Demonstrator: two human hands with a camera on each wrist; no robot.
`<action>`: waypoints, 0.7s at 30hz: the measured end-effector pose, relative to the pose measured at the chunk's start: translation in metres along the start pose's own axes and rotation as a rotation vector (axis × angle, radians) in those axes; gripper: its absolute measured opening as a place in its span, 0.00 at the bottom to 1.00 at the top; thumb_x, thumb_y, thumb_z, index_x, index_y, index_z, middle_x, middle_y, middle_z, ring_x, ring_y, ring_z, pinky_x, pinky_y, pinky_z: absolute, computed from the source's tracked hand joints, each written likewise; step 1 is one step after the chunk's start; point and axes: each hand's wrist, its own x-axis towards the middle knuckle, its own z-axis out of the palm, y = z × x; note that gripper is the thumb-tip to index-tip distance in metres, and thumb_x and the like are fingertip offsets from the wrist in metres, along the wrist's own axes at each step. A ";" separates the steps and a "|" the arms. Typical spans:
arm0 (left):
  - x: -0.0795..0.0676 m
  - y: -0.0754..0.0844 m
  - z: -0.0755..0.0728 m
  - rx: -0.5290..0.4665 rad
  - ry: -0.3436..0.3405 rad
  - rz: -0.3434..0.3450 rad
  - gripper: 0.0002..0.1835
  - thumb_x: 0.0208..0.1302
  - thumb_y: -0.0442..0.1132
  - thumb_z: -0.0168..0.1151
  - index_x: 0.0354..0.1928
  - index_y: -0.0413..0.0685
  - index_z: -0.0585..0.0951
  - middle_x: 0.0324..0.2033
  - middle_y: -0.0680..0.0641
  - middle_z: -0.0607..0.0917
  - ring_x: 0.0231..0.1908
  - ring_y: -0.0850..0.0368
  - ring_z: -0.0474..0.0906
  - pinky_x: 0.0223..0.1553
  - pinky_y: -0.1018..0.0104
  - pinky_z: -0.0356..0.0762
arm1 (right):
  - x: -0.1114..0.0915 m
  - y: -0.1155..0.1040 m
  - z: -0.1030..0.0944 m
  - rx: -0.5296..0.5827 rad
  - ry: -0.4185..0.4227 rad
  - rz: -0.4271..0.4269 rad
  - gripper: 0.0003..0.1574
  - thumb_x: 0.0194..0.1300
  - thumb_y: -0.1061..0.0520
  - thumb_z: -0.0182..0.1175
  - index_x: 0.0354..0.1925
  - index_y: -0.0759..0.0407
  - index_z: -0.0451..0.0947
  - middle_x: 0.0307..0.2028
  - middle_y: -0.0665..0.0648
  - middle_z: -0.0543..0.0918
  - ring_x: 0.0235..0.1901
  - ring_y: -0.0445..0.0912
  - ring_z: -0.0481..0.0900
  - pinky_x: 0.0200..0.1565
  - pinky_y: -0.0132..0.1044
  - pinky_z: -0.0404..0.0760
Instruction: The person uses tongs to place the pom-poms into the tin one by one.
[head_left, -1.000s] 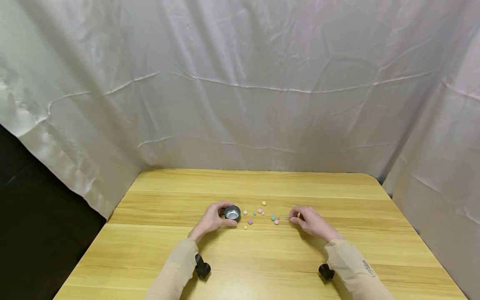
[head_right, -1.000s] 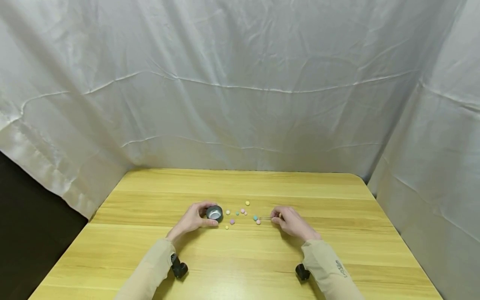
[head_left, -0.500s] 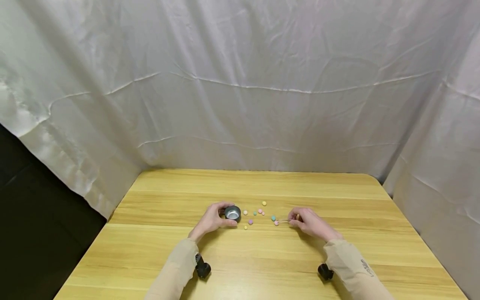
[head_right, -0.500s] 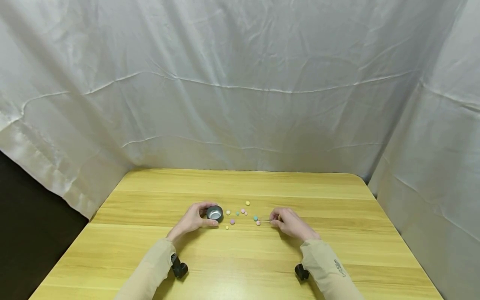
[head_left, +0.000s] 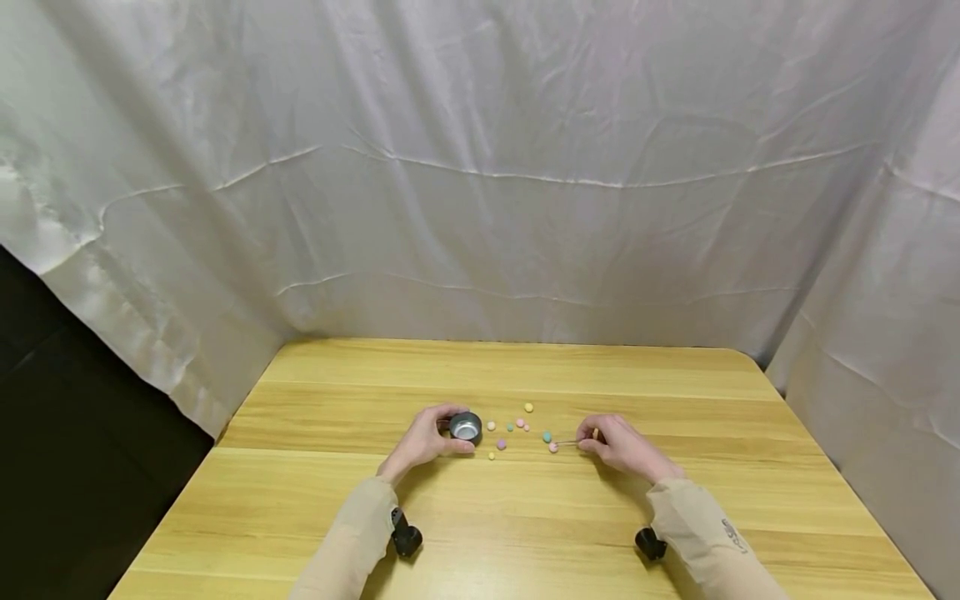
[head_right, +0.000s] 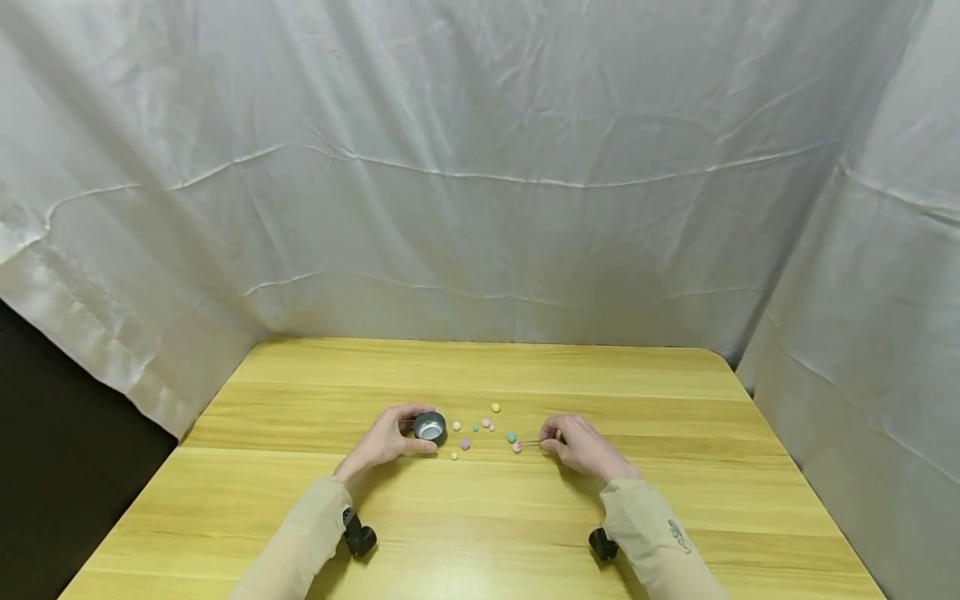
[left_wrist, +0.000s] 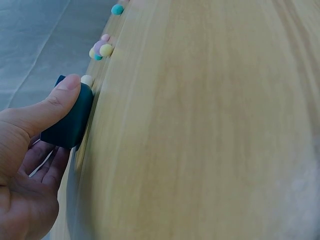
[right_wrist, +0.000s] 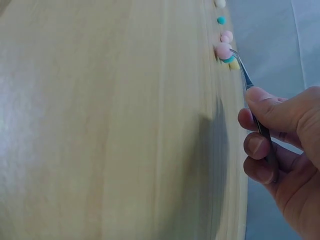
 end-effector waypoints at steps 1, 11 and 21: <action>0.000 0.000 0.000 0.001 0.001 0.000 0.33 0.52 0.37 0.79 0.62 0.40 0.79 0.56 0.39 0.84 0.52 0.46 0.82 0.57 0.49 0.80 | 0.000 0.000 0.000 0.000 0.003 0.002 0.03 0.69 0.63 0.63 0.36 0.58 0.82 0.28 0.48 0.81 0.26 0.32 0.67 0.26 0.27 0.69; 0.000 -0.001 0.000 -0.005 -0.005 0.007 0.34 0.52 0.37 0.79 0.62 0.40 0.78 0.56 0.38 0.84 0.53 0.45 0.82 0.57 0.49 0.80 | 0.000 -0.005 -0.002 0.032 0.009 0.040 0.04 0.70 0.63 0.61 0.36 0.58 0.81 0.27 0.52 0.81 0.24 0.34 0.67 0.25 0.27 0.69; -0.001 0.000 0.000 -0.004 -0.003 0.007 0.34 0.52 0.37 0.79 0.62 0.40 0.78 0.56 0.39 0.84 0.53 0.45 0.82 0.57 0.50 0.80 | 0.014 -0.019 0.003 0.030 0.066 -0.010 0.03 0.68 0.63 0.63 0.35 0.59 0.82 0.27 0.54 0.83 0.24 0.35 0.69 0.26 0.26 0.69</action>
